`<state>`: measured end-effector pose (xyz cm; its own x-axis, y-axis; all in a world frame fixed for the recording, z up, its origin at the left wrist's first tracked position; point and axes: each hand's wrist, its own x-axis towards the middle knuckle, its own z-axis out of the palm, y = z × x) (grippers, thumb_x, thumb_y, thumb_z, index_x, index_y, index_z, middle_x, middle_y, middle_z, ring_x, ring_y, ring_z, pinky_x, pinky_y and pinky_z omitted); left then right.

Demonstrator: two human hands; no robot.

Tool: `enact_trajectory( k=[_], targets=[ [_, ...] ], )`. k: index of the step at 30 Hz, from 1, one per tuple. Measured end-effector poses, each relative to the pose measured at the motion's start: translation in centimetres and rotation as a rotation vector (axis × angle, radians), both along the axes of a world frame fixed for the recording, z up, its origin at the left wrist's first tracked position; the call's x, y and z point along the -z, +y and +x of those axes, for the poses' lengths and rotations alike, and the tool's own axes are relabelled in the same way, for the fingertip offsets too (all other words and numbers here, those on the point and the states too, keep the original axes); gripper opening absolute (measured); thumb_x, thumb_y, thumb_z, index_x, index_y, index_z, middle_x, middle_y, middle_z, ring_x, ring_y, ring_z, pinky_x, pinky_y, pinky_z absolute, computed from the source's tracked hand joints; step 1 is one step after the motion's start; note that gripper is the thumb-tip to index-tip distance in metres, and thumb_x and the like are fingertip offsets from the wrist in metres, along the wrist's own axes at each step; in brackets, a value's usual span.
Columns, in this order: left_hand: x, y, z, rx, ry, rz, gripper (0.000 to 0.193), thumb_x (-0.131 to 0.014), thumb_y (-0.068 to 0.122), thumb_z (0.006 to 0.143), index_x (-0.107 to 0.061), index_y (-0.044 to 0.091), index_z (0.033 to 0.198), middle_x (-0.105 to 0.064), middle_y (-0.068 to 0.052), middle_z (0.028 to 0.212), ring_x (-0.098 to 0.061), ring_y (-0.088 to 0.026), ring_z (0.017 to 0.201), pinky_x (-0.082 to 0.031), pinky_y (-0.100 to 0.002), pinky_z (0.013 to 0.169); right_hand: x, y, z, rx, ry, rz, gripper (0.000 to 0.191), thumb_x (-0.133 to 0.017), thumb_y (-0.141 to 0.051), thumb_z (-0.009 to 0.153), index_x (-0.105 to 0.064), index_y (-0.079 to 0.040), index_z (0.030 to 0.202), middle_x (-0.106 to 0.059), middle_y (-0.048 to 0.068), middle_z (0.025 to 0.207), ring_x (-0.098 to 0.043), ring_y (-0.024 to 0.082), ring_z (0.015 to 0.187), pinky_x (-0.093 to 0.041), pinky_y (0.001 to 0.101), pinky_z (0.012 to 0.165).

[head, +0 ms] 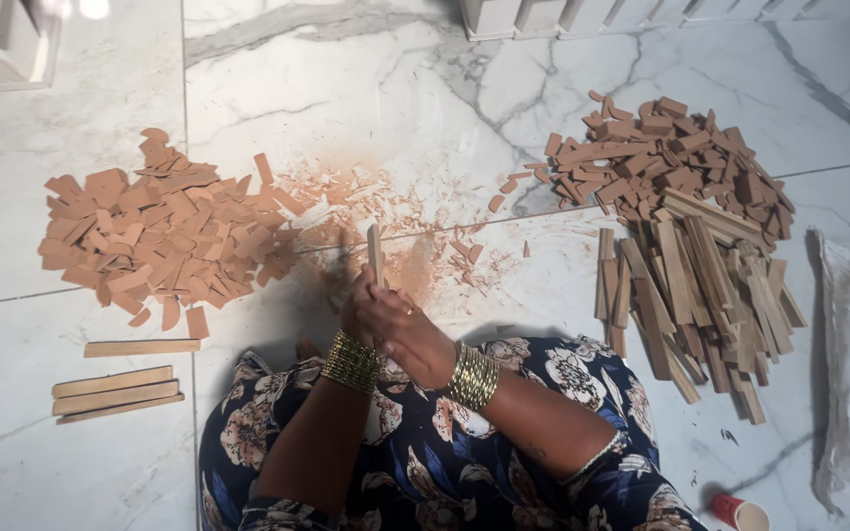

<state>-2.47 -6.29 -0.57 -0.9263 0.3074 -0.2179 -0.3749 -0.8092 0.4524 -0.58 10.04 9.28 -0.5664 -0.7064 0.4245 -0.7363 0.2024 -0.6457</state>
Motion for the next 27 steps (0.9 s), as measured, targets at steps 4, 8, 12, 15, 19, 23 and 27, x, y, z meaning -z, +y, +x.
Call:
enact_trajectory(
  k=[4,8,12,15,19,23,27],
  targets=[
    [0.2,-0.2,0.2,0.067,0.042,0.088,0.03,-0.053,0.04,0.114,-0.057,0.011,0.109,-0.054,0.001,0.077,-0.053,-0.01,0.056,-0.048,-0.026,0.046,0.0,0.2,-0.1,-0.063,0.012,0.004,0.058,-0.029,-0.034,0.106,-0.049,-0.005,0.151,-0.042,0.017,0.164,-0.025,0.036,0.16,-0.009,0.055,0.132],
    [0.8,3.3,2.9,0.132,0.032,0.165,0.026,-0.055,0.038,0.116,-0.058,0.013,0.109,-0.056,0.003,0.077,-0.057,-0.009,0.058,-0.05,-0.025,0.047,-0.3,1.3,-1.9,0.257,0.025,0.034,0.057,-0.026,-0.034,0.11,-0.044,-0.005,0.157,-0.039,0.015,0.167,-0.022,0.038,0.162,-0.01,0.0568,0.132],
    [-0.3,4.0,3.0,0.156,0.0,0.2,0.023,-0.055,0.037,0.115,-0.06,0.016,0.107,-0.057,0.004,0.076,-0.058,-0.008,0.058,-0.051,-0.024,0.046,-0.6,1.6,-2.4,0.35,-0.024,-0.001,0.062,-0.024,-0.037,0.109,-0.037,-0.003,0.159,-0.034,0.017,0.168,-0.02,0.036,0.161,-0.007,0.0567,0.131],
    [-2.2,1.2,1.2,0.103,0.01,0.117,0.024,-0.054,0.039,0.113,-0.06,0.018,0.106,-0.053,0.003,0.068,-0.055,-0.009,0.051,-0.053,-0.026,0.047,-0.7,0.0,0.0,0.139,-0.056,-0.021,0.067,-0.021,-0.041,0.11,-0.032,0.002,0.16,-0.025,0.022,0.171,-0.011,0.04,0.162,-0.002,0.0581,0.13],
    [-4.3,-1.4,0.9,0.025,0.0,0.027,0.025,-0.053,0.041,0.111,-0.06,0.017,0.106,-0.05,0.002,0.064,-0.051,-0.008,0.045,-0.053,-0.026,0.046,-0.7,-0.9,2.0,-0.067,0.024,0.14,0.064,-0.022,-0.045,0.107,-0.049,-0.008,0.151,-0.038,0.014,0.167,-0.021,0.033,0.163,-0.003,0.0581,0.134],
    [-4.6,1.4,2.7,0.098,-0.032,0.05,0.03,-0.051,0.038,0.111,-0.061,0.011,0.11,-0.053,0.001,0.074,-0.047,-0.005,0.051,-0.043,-0.022,0.042,-0.6,0.4,-0.5,0.144,0.054,0.161,0.065,-0.019,-0.042,0.107,-0.043,-0.006,0.155,-0.036,0.014,0.168,-0.022,0.035,0.161,-0.003,0.0572,0.132],
    [-3.4,3.8,3.4,0.19,-0.066,0.071,0.029,-0.05,0.042,0.11,-0.056,0.016,0.101,-0.045,0.004,0.067,-0.042,-0.007,0.048,-0.039,-0.023,0.039,-0.8,1.7,-1.8,0.382,0.002,0.039,0.062,-0.023,-0.042,0.111,-0.041,-0.006,0.158,-0.037,0.013,0.169,-0.025,0.033,0.162,-0.006,0.053,0.132]
  ],
)
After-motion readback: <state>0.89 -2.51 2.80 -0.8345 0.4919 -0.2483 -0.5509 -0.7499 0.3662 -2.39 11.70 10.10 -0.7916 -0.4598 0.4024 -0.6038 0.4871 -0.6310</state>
